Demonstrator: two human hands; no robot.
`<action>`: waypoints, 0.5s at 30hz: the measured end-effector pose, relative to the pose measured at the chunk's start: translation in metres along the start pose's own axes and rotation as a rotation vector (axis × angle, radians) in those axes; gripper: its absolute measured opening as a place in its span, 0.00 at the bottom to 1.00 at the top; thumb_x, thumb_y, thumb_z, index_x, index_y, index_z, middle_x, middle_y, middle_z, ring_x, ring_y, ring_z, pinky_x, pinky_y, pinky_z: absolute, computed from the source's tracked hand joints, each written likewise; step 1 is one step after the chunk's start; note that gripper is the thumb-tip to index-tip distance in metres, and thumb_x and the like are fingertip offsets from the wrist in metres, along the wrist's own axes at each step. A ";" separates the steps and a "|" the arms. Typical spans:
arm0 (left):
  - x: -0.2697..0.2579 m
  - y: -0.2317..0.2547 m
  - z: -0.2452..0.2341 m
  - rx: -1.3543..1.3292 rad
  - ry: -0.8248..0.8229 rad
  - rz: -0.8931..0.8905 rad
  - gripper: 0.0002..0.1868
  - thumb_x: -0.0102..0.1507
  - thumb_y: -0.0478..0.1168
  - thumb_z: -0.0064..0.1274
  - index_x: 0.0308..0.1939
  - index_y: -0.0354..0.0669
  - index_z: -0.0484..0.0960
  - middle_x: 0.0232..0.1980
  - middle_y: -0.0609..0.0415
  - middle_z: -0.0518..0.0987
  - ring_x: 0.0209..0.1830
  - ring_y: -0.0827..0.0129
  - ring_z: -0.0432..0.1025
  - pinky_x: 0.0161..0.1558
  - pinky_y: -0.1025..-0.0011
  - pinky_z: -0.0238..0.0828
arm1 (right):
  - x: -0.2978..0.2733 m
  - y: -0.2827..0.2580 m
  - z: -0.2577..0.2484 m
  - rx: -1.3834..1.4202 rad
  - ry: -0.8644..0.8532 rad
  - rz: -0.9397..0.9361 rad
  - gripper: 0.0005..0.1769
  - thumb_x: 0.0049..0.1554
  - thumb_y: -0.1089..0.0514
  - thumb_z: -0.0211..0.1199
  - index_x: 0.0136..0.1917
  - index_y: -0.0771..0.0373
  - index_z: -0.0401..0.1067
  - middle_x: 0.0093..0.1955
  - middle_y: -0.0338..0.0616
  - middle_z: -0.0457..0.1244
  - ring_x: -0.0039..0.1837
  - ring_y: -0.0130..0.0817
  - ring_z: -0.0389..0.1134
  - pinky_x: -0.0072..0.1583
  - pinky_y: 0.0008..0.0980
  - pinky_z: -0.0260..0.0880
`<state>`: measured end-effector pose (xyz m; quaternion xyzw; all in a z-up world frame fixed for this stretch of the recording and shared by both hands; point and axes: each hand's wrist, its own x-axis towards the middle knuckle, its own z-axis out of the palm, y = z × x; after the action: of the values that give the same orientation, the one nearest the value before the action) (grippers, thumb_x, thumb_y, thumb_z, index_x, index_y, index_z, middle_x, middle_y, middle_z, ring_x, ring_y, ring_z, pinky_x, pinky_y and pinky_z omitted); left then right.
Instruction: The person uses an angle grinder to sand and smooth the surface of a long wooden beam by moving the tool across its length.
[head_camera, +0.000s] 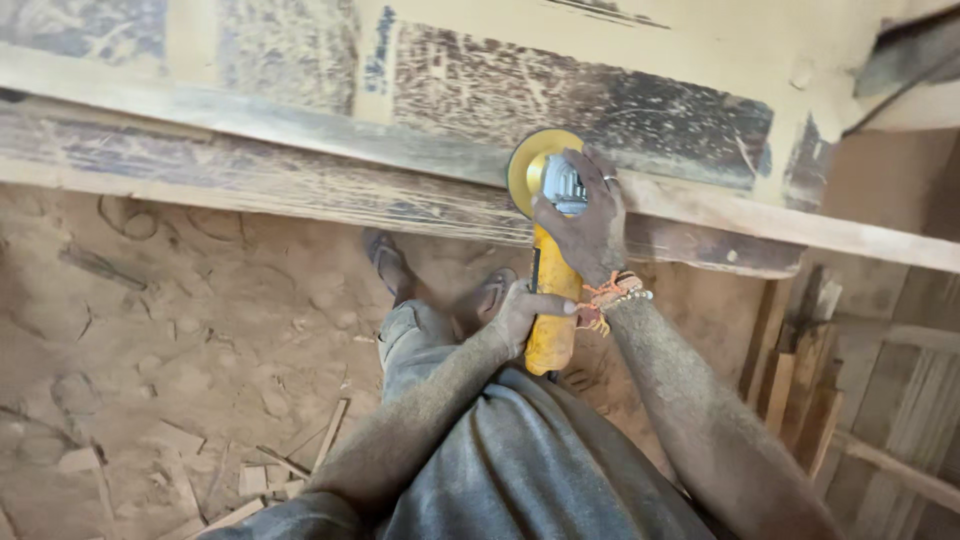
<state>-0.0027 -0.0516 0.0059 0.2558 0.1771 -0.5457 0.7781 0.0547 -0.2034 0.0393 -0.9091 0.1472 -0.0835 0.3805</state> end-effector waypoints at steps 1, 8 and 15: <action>-0.004 0.007 -0.006 -0.018 0.004 0.015 0.24 0.54 0.29 0.58 0.54 0.25 0.77 0.46 0.37 0.83 0.44 0.53 0.83 0.50 0.59 0.84 | 0.005 -0.009 0.010 0.017 -0.002 -0.010 0.37 0.50 0.51 0.73 0.70 0.64 0.69 0.75 0.63 0.58 0.76 0.56 0.60 0.75 0.48 0.61; -0.038 0.058 -0.053 -0.038 0.017 0.194 0.23 0.55 0.29 0.59 0.54 0.26 0.77 0.45 0.42 0.83 0.41 0.58 0.81 0.48 0.60 0.81 | 0.035 -0.088 0.069 0.061 -0.167 -0.051 0.37 0.51 0.50 0.72 0.70 0.64 0.69 0.77 0.64 0.56 0.77 0.54 0.59 0.75 0.45 0.61; -0.073 0.110 -0.100 -0.107 0.063 0.298 0.22 0.56 0.30 0.59 0.53 0.26 0.78 0.44 0.41 0.83 0.40 0.58 0.81 0.47 0.60 0.81 | 0.062 -0.153 0.138 0.107 -0.266 -0.088 0.39 0.50 0.48 0.72 0.71 0.64 0.67 0.77 0.62 0.55 0.76 0.53 0.59 0.75 0.43 0.61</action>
<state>0.0758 0.0929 -0.0112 0.2547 0.1904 -0.4057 0.8569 0.1804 -0.0298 0.0551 -0.8962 0.0510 0.0132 0.4406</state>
